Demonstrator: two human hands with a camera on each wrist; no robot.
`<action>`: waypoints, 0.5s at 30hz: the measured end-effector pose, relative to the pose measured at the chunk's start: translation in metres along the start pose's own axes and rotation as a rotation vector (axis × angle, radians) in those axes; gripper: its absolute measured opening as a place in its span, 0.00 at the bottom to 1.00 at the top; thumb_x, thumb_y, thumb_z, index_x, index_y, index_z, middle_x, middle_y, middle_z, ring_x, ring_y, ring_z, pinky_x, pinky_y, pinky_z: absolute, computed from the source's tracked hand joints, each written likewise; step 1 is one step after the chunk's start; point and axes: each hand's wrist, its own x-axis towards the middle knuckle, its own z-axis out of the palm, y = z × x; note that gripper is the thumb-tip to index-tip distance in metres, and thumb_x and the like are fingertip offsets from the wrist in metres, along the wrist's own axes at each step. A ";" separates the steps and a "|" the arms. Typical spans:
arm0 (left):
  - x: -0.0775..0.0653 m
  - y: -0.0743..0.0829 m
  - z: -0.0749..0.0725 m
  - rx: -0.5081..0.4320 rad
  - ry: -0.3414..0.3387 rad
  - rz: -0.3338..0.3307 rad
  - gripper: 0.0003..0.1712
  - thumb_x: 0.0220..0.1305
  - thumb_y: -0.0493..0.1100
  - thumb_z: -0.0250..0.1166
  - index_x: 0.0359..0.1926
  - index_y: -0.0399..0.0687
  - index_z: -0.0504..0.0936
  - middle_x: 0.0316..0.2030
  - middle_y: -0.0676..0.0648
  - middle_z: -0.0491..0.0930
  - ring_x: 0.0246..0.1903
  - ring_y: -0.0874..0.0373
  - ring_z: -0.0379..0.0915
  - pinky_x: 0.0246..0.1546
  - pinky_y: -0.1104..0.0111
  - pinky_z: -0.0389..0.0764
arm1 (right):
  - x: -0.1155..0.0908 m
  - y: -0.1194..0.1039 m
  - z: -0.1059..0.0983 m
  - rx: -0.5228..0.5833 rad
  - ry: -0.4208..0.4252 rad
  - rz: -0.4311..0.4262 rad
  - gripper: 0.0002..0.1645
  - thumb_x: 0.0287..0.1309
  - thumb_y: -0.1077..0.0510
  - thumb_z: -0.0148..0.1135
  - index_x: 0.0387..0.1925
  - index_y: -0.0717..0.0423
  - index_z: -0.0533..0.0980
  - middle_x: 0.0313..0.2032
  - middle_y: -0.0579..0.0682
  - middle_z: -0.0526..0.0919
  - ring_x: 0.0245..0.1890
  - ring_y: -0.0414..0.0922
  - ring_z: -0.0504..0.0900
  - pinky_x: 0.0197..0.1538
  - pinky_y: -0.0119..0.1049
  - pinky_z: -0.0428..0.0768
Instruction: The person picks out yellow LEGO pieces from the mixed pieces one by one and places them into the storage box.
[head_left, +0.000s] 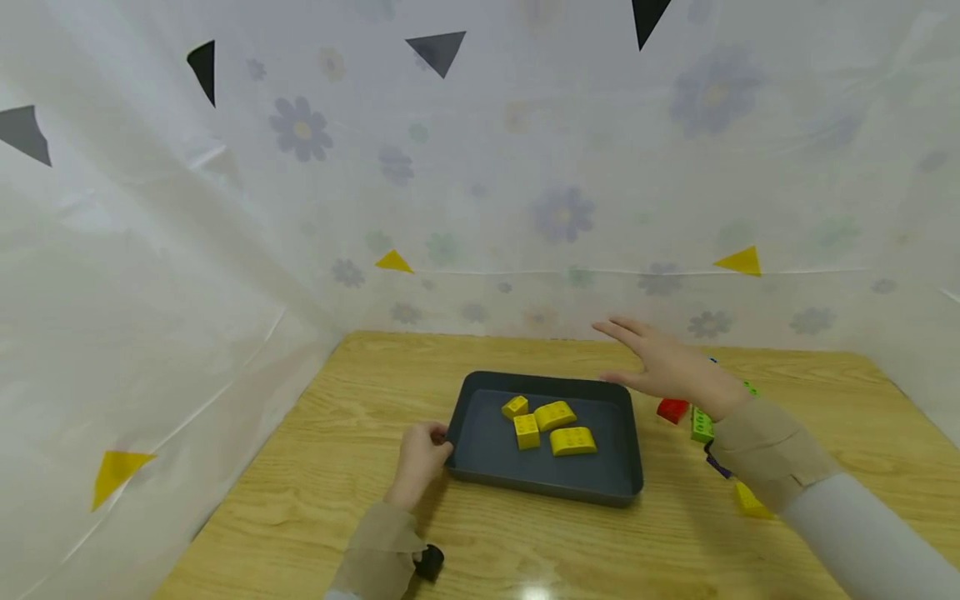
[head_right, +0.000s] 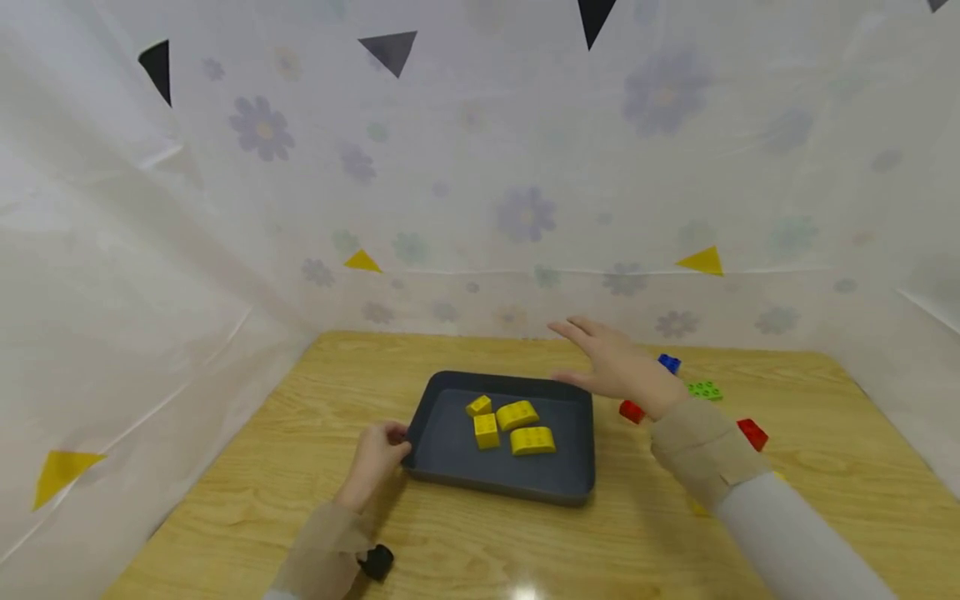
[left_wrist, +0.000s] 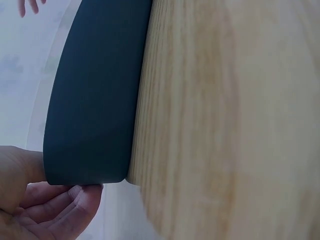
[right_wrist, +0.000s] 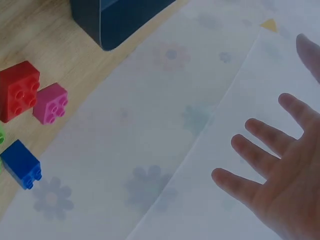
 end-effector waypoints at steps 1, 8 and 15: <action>0.000 0.000 0.000 0.000 0.000 -0.001 0.11 0.50 0.26 0.61 0.38 0.27 0.80 0.28 0.40 0.78 0.28 0.53 0.74 0.26 0.66 0.76 | -0.003 0.002 -0.002 0.005 0.010 0.004 0.46 0.54 0.34 0.54 0.69 0.46 0.52 0.67 0.62 0.51 0.63 0.65 0.53 0.55 0.62 0.62; 0.001 0.001 -0.001 0.010 0.012 0.012 0.10 0.50 0.26 0.61 0.36 0.28 0.80 0.26 0.41 0.78 0.27 0.54 0.74 0.26 0.66 0.76 | -0.027 0.016 -0.014 0.046 0.054 0.026 0.45 0.56 0.39 0.56 0.69 0.49 0.51 0.66 0.66 0.51 0.60 0.68 0.57 0.52 0.64 0.64; 0.000 0.001 0.001 0.016 0.019 -0.008 0.10 0.50 0.27 0.61 0.36 0.29 0.80 0.27 0.42 0.78 0.28 0.53 0.74 0.27 0.66 0.76 | -0.055 0.032 -0.017 0.011 0.075 0.068 0.46 0.55 0.41 0.58 0.69 0.50 0.51 0.64 0.68 0.53 0.60 0.70 0.55 0.52 0.68 0.58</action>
